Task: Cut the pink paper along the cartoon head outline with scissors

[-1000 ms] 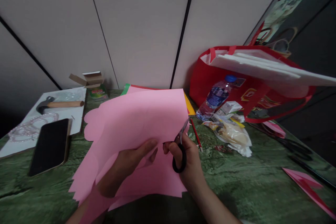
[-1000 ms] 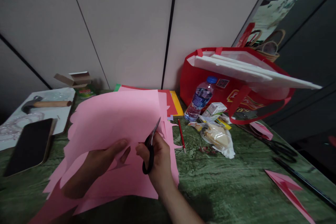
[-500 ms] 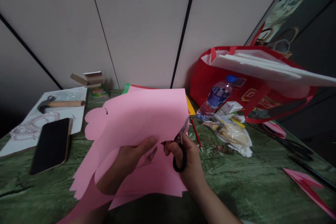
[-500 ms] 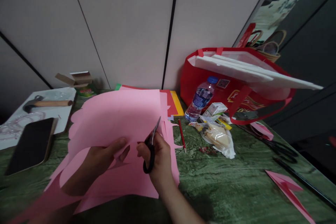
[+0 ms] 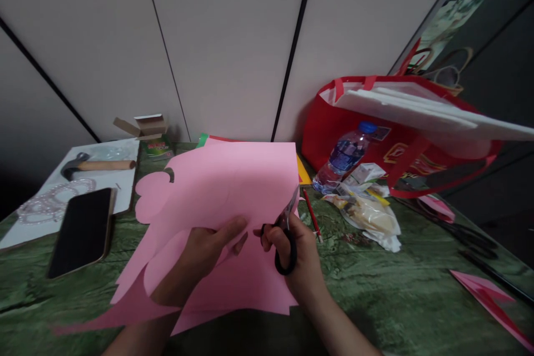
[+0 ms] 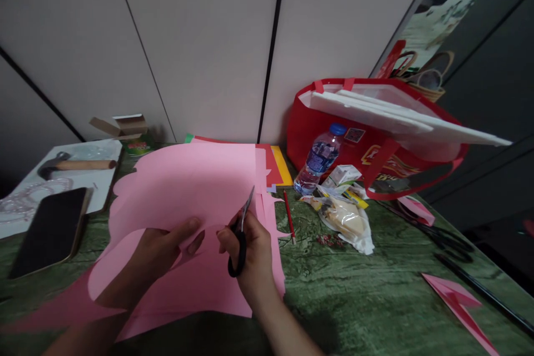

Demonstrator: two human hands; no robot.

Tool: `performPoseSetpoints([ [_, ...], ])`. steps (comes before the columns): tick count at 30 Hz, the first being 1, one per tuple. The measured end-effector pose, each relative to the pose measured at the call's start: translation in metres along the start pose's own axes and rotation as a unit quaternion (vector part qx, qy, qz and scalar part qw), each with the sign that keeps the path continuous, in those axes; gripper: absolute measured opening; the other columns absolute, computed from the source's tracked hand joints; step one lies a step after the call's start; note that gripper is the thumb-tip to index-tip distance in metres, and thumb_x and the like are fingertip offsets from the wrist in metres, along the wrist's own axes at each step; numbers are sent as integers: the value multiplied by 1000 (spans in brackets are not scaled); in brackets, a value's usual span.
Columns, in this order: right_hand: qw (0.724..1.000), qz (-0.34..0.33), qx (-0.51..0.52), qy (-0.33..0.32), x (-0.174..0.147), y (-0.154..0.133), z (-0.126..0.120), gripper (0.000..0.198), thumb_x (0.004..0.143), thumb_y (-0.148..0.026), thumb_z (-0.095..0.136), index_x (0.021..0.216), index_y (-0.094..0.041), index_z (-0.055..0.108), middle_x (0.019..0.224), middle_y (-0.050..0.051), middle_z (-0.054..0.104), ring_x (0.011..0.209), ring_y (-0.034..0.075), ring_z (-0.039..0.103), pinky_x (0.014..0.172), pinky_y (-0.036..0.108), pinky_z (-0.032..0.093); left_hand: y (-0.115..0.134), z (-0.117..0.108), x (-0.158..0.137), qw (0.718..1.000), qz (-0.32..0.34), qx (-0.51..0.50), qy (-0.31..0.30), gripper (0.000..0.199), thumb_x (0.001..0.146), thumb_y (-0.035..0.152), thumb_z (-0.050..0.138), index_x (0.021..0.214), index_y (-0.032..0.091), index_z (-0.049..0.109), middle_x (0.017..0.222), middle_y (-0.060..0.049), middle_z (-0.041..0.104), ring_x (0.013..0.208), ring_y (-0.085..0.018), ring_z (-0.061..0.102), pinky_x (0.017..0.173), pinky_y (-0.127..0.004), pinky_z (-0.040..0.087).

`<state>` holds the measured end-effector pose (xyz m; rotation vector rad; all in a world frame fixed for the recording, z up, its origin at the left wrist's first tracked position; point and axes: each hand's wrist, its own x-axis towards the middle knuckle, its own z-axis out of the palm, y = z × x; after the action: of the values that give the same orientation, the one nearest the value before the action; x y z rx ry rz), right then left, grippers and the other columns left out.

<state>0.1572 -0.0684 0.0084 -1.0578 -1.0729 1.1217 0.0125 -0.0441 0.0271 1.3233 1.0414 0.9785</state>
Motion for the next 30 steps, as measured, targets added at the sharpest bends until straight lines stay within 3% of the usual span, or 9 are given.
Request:
performPoseSetpoints([
  [9,999,11,35,0,-1,0,2,11,72,-25,58,68,-20,49,50,-6,50,48,11,47,45,25,37,-10,-3,7,998,28,-54,-18,39,80,37,58,48,18,47,45,3,47,44,-10,46,48,-26,36],
  [30,998,15,62,-9,-1,1,5,11,72,-22,56,64,-20,49,48,-7,47,45,9,42,43,24,33,-7,-3,8,988,39,-148,15,23,76,28,64,62,17,50,45,6,46,40,-8,42,42,-23,35],
])
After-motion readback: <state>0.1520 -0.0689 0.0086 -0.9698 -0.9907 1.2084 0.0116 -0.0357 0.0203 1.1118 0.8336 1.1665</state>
